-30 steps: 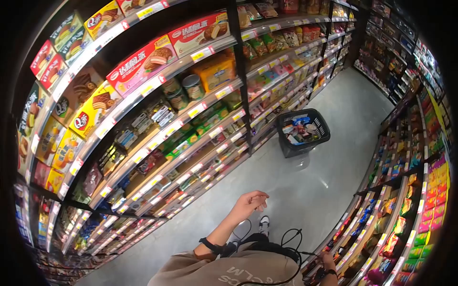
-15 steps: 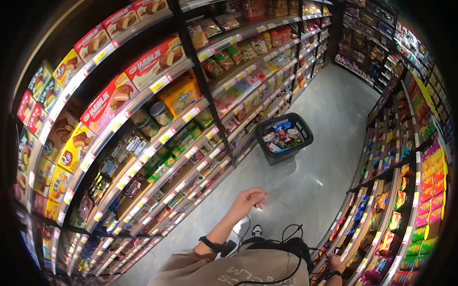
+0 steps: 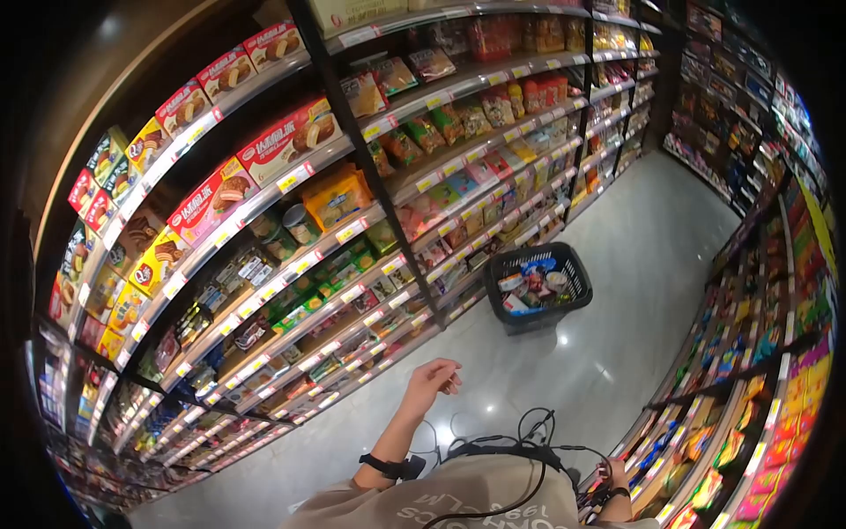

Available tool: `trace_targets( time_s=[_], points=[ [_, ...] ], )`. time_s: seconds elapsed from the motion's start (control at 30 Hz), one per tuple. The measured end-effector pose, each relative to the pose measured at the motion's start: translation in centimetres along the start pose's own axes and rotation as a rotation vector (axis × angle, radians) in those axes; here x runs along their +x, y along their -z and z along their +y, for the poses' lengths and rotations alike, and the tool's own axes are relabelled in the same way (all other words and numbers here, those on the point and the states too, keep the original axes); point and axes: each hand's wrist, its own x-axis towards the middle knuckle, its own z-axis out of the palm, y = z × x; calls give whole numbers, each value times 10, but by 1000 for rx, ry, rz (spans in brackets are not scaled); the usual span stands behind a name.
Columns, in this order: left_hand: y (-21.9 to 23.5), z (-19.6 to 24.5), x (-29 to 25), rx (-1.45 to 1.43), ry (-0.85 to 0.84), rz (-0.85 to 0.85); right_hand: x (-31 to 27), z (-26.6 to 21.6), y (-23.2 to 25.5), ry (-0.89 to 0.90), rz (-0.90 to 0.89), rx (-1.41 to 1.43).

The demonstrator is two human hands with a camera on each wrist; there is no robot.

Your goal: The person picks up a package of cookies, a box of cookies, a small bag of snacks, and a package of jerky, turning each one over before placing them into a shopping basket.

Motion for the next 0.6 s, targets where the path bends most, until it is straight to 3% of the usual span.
trace_targets(
  time_s=[0.17, 0.23, 0.33, 0.43, 0.47, 0.5, 0.53, 0.57, 0.6],
  points=[
    [-66, 21, 49, 6, -111, 34, 59, -106, 77, 236, 59, 177],
    [-86, 39, 62, 22, -167, 62, 59, -137, 95, 213, 147, 171],
    [-92, 50, 62, 78, -212, 139, 84, -150, 122, 152, 79, 214],
    [-72, 44, 54, 212, -206, 268, 130, -126, 136, -44, 116, 130],
    [-63, 46, 53, 242, -212, 298, 149, -105, 137, -89, 126, 239],
    [-50, 43, 54, 244, -237, 334, 172, -100, 132, -80, 20, 61],
    [-36, 41, 60, 245, -274, 372, 200, -93, 139, 239, -260, -754],
    [-27, 41, 63, 240, -308, 405, 222, -90, 139, 580, -393, -1371],
    [-21, 55, 61, 245, -221, 465, 232, -97, 127, 661, -472, -1569]
  ],
)
